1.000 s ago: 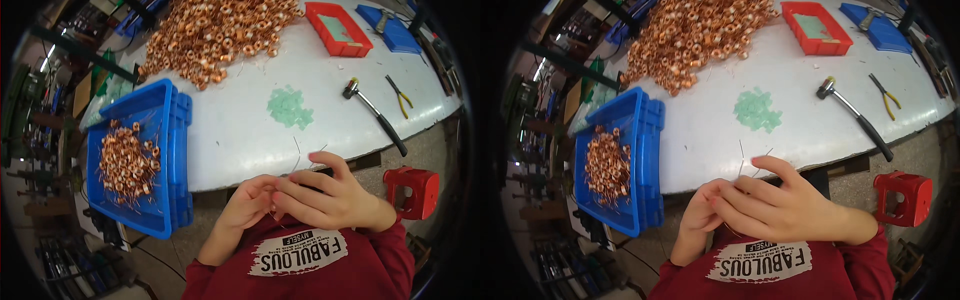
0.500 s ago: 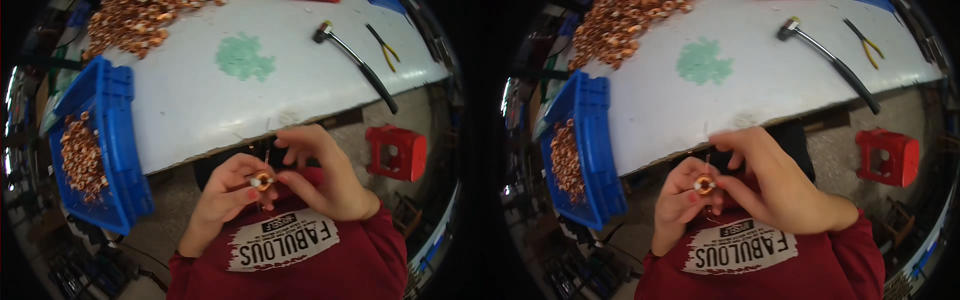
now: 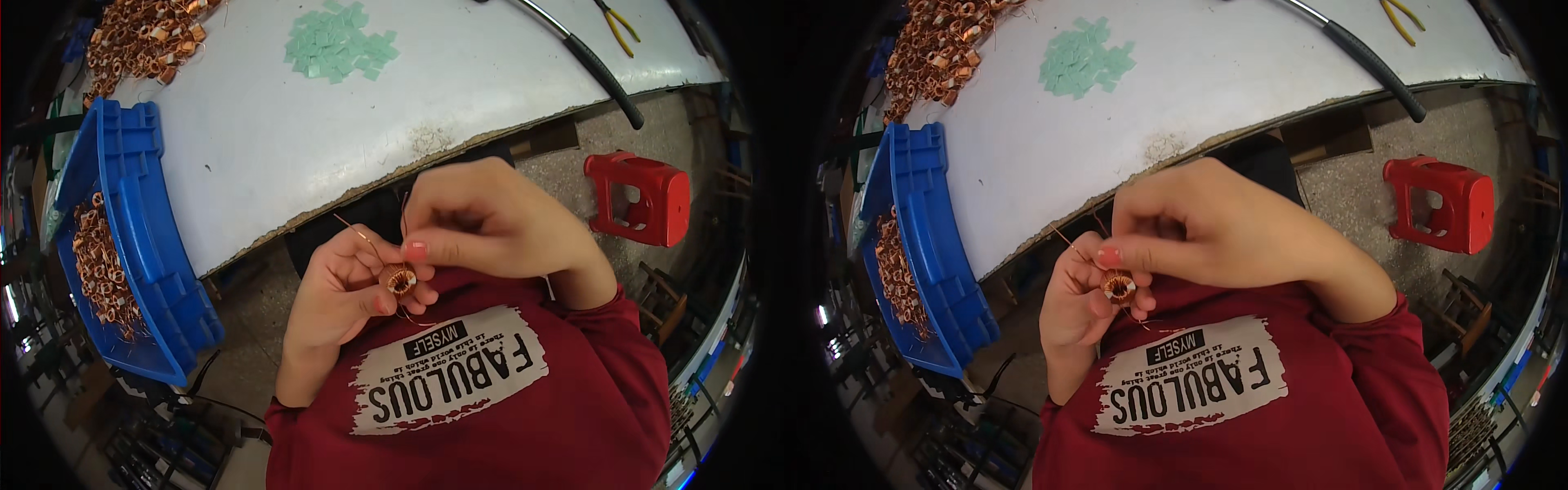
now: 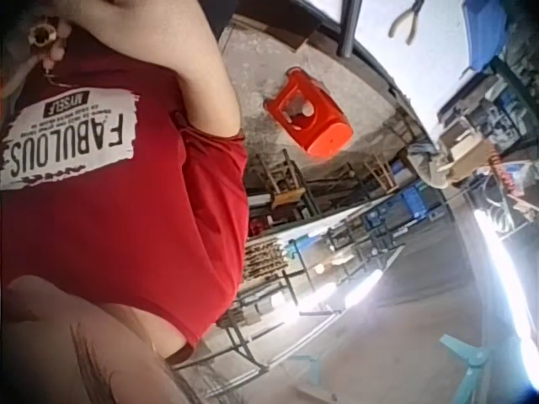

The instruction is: Assembling copper wire coils by inserting pins and components at a manual workstation on a production floor.

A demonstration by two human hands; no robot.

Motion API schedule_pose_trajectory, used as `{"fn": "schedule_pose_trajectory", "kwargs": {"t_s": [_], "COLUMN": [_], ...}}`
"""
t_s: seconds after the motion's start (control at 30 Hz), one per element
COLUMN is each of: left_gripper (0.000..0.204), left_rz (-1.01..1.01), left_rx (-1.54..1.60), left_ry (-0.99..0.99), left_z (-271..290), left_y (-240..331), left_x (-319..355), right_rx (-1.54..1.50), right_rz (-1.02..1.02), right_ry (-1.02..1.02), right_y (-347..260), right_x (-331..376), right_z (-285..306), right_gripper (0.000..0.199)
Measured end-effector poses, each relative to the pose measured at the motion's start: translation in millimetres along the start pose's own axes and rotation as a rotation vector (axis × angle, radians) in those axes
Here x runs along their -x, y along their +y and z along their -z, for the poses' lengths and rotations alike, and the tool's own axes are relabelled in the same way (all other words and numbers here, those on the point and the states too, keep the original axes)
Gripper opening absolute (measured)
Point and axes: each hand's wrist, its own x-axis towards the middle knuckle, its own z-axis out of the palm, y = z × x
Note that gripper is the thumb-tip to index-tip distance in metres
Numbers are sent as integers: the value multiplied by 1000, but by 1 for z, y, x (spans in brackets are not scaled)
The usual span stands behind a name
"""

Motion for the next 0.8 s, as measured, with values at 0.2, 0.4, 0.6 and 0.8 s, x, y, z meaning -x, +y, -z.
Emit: {"fn": "schedule_pose_trajectory", "kwargs": {"t_s": [0.2,0.4,0.6,0.8], "left_gripper": [31,31,32,32], "left_rz": [91,-50,-82,4], "left_rx": [-204,-187,119,237], "left_ry": [148,242,141,9], "left_z": [-9,-1,9,15], "left_y": [3,-3,-13,-11], "left_x": [-2,0,-3,-4], "right_rx": [93,902,1059,279], "right_rz": [-44,547,1160,213], "right_ry": [-39,6,241,42], "right_y": [7,3,2,14], "right_x": [-7,7,-5,-38], "right_z": [4,-12,-14,-2], "right_gripper": [7,10,10,21]}}
